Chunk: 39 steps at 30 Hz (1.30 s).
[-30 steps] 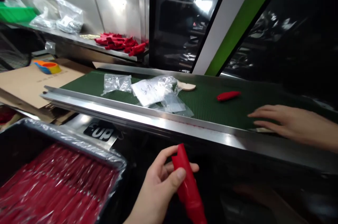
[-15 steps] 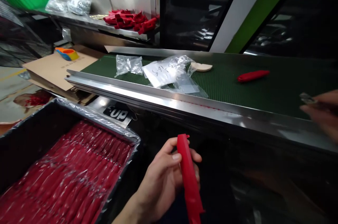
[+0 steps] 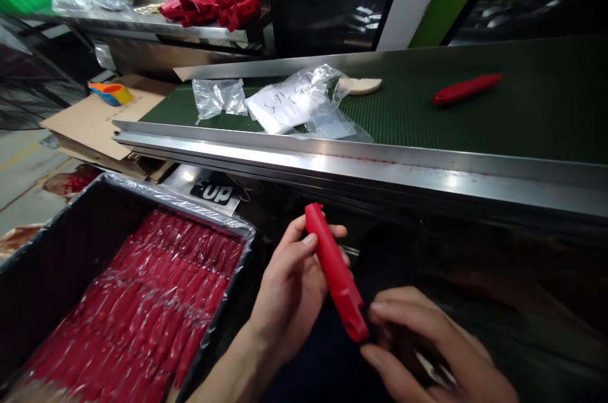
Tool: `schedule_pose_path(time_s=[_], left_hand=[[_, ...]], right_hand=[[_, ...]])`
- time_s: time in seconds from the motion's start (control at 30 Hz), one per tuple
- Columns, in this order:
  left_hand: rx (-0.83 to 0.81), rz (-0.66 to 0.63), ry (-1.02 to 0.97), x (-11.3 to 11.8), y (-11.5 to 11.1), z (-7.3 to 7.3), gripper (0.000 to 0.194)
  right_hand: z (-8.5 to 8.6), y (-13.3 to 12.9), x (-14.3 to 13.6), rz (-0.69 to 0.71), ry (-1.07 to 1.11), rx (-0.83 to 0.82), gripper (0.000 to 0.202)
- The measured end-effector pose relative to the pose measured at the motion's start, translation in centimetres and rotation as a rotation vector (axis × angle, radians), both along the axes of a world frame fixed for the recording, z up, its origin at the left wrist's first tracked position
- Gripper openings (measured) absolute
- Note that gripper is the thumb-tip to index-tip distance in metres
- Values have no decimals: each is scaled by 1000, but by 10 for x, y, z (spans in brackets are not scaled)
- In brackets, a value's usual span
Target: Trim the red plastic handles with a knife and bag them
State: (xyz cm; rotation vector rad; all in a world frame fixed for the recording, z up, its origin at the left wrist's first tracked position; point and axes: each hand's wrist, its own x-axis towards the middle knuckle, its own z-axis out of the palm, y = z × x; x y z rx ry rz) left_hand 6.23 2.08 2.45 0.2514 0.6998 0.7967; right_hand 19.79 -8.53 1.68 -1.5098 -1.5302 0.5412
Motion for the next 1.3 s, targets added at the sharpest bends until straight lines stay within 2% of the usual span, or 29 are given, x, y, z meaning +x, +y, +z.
schedule_pose_path(time_s=[0.27,0.53,0.63,0.73,0.87,1.13,1.3], left_hand=[[-5,58,1,6,-2,-1,22],[-73,108,74,10,-3,-7,21],[-51,95,116,11,-6,-9,22],[29,20,175,8,-9,-9,24],[73,-1,291,-1,-13,-10,26],[157,-26,437,-10,-22,-12,23],[225,-57,416,-9,-23,-8,16]], right_hand=[[2,1,1,-59,-58,49,24],[1,4,15,-23,-64,67,27],[1,6,18,-17,-61,85,25],[-1,5,22,-110,-60,36,24],[-3,3,32,-250,-24,-31,19],[-5,1,51,-323,95,-158,19],[-22,-8,61,-333,348,-262,32]])
